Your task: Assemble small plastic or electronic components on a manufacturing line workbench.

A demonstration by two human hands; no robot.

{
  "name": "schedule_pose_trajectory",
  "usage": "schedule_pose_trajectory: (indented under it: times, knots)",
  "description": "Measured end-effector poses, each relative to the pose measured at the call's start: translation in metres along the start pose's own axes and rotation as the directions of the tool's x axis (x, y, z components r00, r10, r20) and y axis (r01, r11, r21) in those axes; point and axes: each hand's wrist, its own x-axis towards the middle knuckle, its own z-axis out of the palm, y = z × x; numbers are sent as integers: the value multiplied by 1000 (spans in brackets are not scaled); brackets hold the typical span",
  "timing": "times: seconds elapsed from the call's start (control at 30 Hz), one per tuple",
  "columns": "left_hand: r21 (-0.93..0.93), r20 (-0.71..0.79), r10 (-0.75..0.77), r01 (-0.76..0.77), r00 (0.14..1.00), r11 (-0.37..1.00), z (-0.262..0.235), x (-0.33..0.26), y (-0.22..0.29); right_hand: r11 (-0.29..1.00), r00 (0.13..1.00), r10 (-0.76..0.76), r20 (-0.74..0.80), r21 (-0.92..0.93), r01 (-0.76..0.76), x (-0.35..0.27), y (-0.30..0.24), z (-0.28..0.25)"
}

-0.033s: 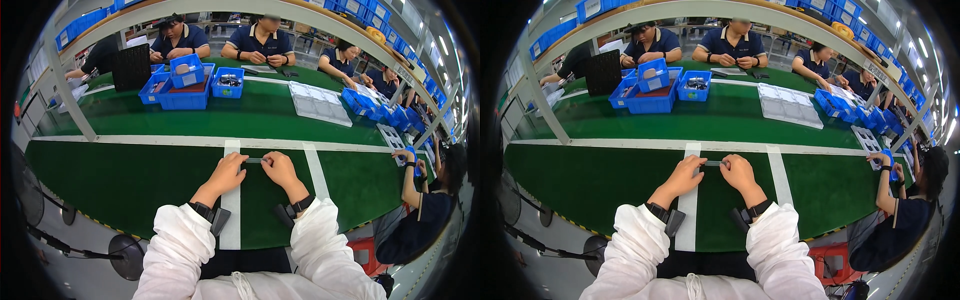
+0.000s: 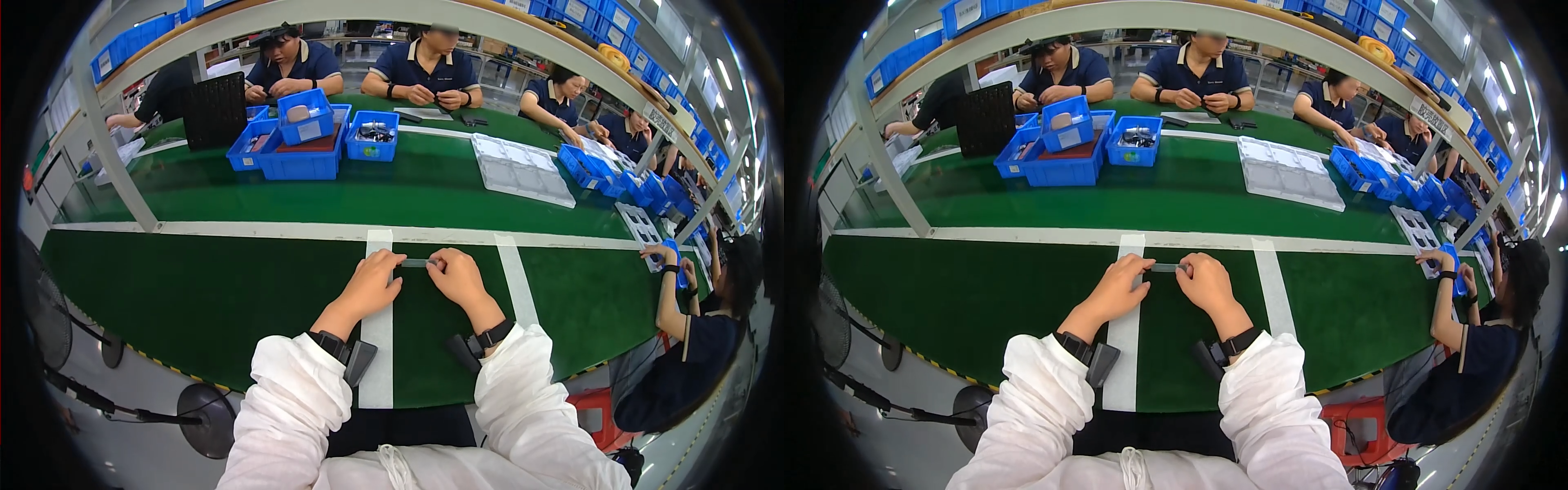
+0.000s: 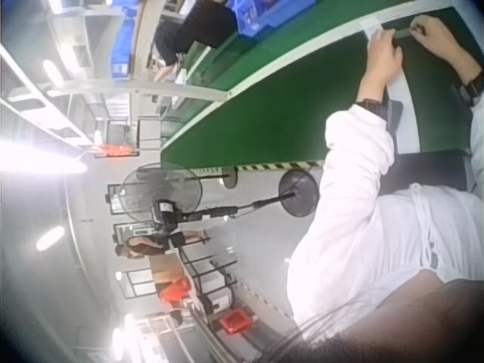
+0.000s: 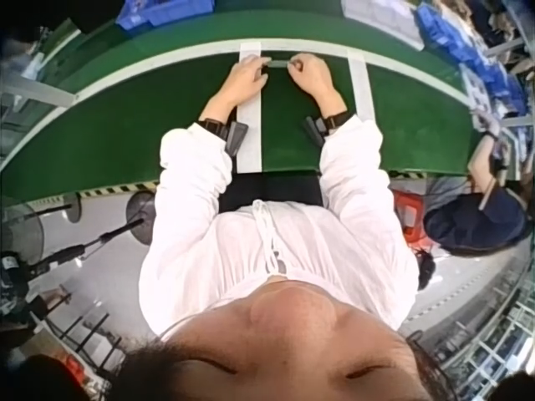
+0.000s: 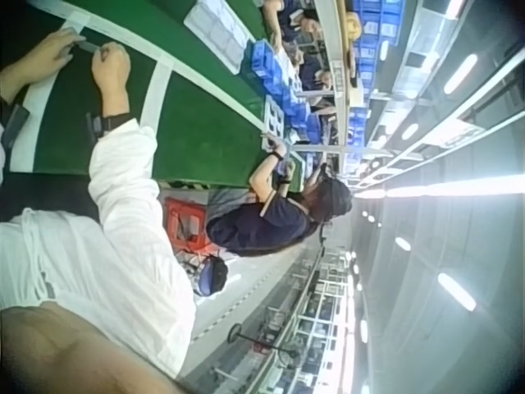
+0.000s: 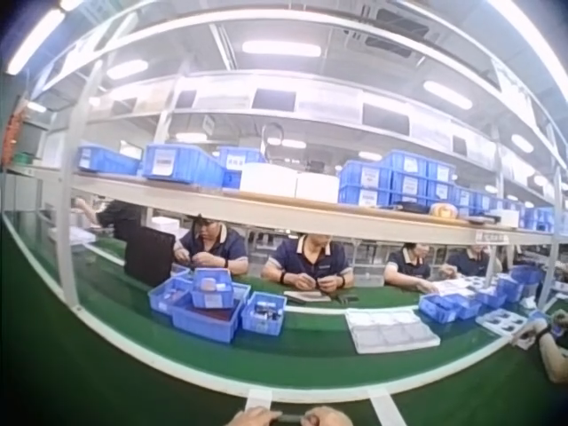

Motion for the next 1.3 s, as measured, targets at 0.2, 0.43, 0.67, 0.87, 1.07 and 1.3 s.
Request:
schedule_pose_trajectory:
  times: [0.2,0.43,0.67,0.87,1.07,1.3]
  knots:
    - [16,-28,6,-6,1000,1000,0,1,2,1000,1000,-15,3,-14,15,0,0,-2]
    - [4,-12,-5,6,1000,1000,-1,0,2,1000,1000,-19,11,-21,19,2,0,-1]
    - [-69,48,-90,93,995,993,-6,0,10,1000,1000,-17,12,-25,17,0,1,-1]
    - [30,63,-7,5,998,1000,-3,0,3,1000,1000,-25,3,-4,25,1,3,0]
    - [38,91,-36,33,995,999,-2,-1,4,1000,1000,-3,9,2,3,0,7,1]
    - [59,88,-35,30,995,998,-3,-1,4,998,998,-51,-39,-26,50,1,6,2]
